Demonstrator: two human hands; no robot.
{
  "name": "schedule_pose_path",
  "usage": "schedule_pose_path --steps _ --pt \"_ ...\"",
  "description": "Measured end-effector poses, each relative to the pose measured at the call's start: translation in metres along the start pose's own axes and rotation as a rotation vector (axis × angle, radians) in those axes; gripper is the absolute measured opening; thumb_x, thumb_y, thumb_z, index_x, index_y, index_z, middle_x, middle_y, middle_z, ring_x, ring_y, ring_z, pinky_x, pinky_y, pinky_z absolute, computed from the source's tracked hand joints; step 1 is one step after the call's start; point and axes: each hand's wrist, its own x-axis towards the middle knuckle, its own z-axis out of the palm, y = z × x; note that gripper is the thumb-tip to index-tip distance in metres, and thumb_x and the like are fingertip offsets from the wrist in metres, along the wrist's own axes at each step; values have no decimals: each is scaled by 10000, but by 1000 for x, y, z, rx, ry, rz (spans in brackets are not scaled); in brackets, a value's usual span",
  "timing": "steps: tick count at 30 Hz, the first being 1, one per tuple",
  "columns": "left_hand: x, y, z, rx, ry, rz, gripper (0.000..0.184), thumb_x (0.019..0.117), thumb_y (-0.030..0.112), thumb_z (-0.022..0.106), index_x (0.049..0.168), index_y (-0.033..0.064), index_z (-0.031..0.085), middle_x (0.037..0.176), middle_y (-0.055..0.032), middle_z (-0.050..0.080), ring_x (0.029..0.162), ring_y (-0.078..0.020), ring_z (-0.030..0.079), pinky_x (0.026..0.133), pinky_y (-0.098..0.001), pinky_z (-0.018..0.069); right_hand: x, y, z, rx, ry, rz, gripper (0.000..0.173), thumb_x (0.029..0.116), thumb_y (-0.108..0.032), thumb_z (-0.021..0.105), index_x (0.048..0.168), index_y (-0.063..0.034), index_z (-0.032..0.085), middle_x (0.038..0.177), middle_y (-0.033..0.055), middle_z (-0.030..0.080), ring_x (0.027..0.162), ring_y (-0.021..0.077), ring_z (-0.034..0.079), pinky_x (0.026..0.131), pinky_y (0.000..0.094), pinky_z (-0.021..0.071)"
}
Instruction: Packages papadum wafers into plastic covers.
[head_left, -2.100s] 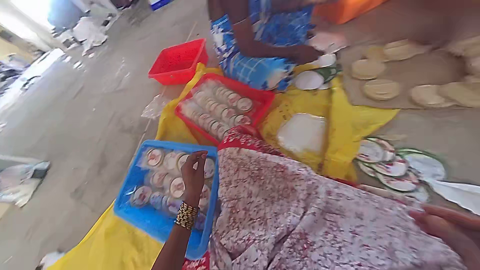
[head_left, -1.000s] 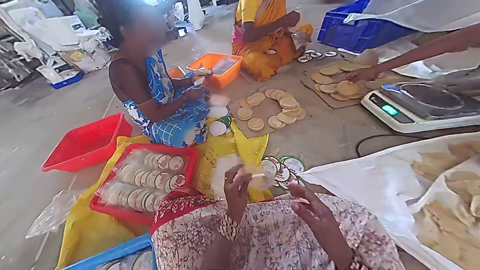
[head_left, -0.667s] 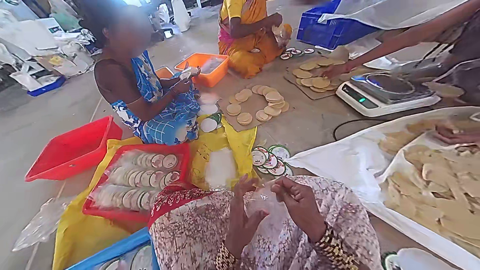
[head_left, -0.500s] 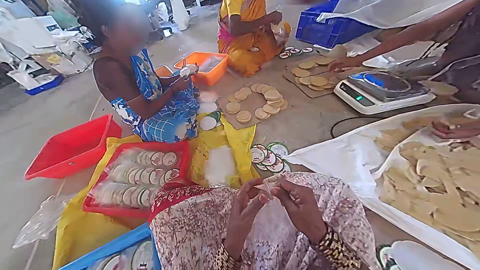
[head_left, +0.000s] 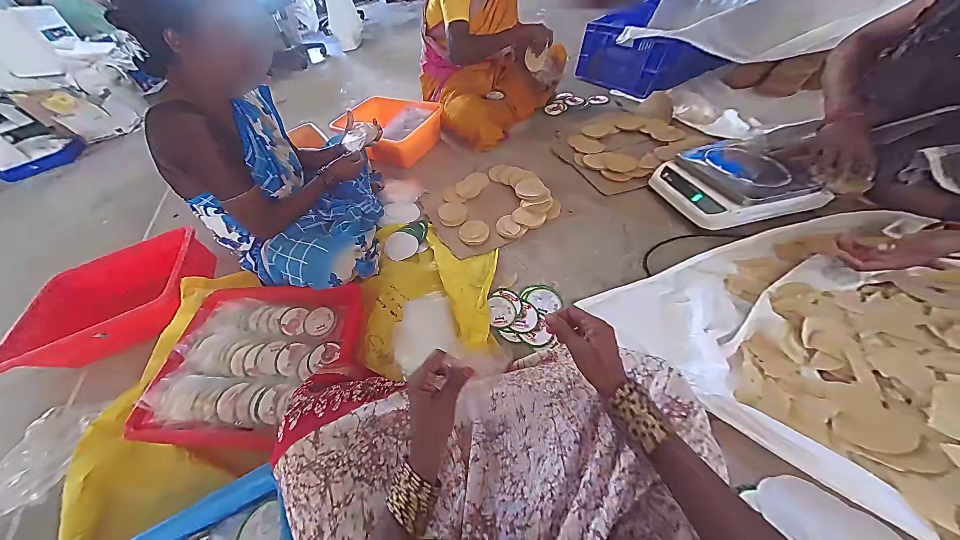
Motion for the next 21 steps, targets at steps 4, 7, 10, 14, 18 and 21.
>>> schedule_pose_path --steps 4,7,10,14,18,21 --pt "40 -28 -20 113 170 100 19 894 17 679 901 19 696 796 56 695 719 2 648 696 -193 565 55 33 22 -354 -276 215 394 1026 -317 615 1165 47 668 1041 245 697 999 389 674 926 585 495" --pt "50 -60 -24 79 283 16 64 922 10 626 944 -8 684 783 45 697 671 3 641 640 -178 555 86 50 61 -561 -444 313 506 1030 -367 600 1332 39 608 1307 280 622 1277 447 554 1085 597 407" --pt "53 -74 -19 -27 356 -92 77 939 -25 601 931 -2 674 749 39 691 633 -14 632 623 -184 550 101 68 98 -777 -483 307 637 997 -407 638 1458 14 510 1490 265 496 1418 450 427 1105 607 395" --pt "58 -78 -15 -56 349 -127 80 930 -30 611 951 2 681 761 43 695 648 -13 639 645 -183 558 112 76 117 -815 -407 360 680 915 -242 739 1463 55 469 1548 294 408 1442 465 388 1093 626 396" --pt "59 -78 -12 -113 342 -156 91 937 -29 599 946 11 680 758 39 693 655 -23 641 644 -189 556 123 75 108 -692 -422 506 580 906 -294 755 1369 5 572 1384 259 584 1307 429 549 1054 609 444" --pt "60 -77 -12 -149 347 -163 103 931 -31 594 942 20 683 766 32 696 664 -39 648 647 -198 559 128 84 95 -488 -376 473 412 898 -210 773 1202 42 659 1194 265 664 1146 409 628 1007 581 466"
